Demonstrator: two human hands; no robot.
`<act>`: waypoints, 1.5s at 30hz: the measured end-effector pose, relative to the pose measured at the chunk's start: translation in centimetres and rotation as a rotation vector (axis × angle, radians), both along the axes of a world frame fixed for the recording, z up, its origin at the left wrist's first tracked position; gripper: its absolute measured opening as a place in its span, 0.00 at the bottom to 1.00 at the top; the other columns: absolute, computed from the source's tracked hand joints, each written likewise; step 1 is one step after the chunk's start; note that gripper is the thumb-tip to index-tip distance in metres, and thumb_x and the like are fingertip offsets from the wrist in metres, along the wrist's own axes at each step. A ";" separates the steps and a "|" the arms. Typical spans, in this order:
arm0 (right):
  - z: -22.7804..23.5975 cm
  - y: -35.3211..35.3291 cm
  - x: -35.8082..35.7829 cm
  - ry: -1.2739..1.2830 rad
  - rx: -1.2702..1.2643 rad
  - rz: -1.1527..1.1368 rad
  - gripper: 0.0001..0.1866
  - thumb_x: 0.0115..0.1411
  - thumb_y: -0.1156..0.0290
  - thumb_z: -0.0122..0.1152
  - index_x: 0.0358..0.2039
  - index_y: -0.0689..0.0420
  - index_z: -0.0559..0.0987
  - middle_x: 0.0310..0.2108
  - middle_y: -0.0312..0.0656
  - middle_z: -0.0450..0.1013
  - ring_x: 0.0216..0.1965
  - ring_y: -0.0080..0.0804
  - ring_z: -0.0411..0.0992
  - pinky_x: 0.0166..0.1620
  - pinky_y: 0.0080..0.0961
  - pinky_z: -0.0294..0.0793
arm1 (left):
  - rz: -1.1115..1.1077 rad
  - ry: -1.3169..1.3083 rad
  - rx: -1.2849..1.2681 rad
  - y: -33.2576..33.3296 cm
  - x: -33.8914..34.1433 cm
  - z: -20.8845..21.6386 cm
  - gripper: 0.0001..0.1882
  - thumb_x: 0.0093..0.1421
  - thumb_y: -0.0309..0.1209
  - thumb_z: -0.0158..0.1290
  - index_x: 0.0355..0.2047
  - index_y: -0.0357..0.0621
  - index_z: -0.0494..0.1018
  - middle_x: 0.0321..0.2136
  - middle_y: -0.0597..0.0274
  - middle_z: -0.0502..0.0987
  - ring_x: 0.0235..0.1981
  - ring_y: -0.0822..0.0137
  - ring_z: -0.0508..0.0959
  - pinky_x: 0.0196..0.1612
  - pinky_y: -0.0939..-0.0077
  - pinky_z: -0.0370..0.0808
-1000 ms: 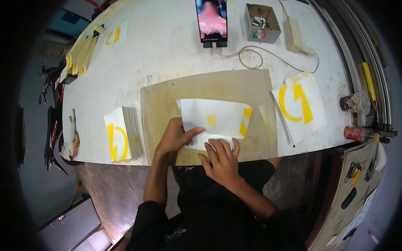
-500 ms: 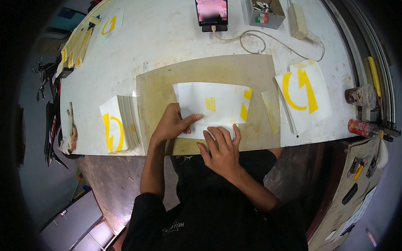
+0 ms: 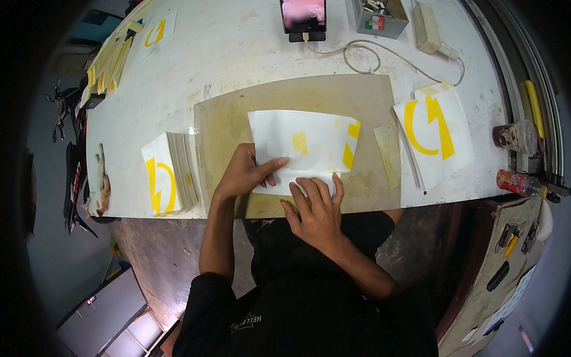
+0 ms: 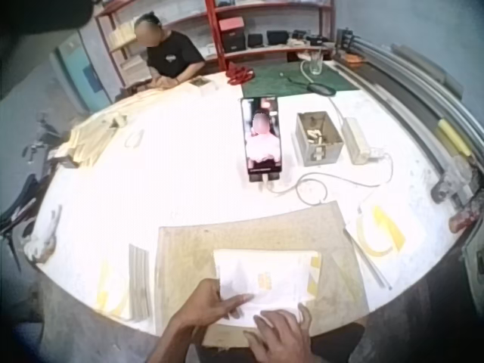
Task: The person repeatedly folds white paper sheets with yellow printed symbols on a workbench. They align edges, press folds, and stack the folded sheets. A smartphone on a stand displays a video in the background.
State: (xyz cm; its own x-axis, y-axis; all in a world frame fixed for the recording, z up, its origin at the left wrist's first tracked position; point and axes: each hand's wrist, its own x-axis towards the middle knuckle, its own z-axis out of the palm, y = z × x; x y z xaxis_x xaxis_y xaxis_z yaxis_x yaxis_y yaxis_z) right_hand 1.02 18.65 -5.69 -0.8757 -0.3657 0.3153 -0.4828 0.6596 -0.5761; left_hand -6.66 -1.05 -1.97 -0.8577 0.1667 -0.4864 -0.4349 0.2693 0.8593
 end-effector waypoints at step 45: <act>11.4 13.0 0.0 -0.494 0.009 0.528 0.12 0.41 0.81 0.67 0.29 0.51 0.86 0.41 0.32 0.82 0.59 0.35 0.73 0.70 0.59 0.52 | -0.413 0.739 -0.717 -1.3 -2.7 -1.2 0.28 0.65 0.47 0.57 0.61 0.45 0.72 0.66 0.54 0.67 0.71 0.50 0.61 0.72 0.40 0.49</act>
State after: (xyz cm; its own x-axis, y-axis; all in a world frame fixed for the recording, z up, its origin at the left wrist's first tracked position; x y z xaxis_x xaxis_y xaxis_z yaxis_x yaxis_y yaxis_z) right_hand 1.06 31.66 5.73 -0.6206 -0.7804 -0.0770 -0.4232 0.4160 -0.8049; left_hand -9.34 -2.39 -3.17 -0.9200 0.3911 0.0237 0.3578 0.8140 0.4575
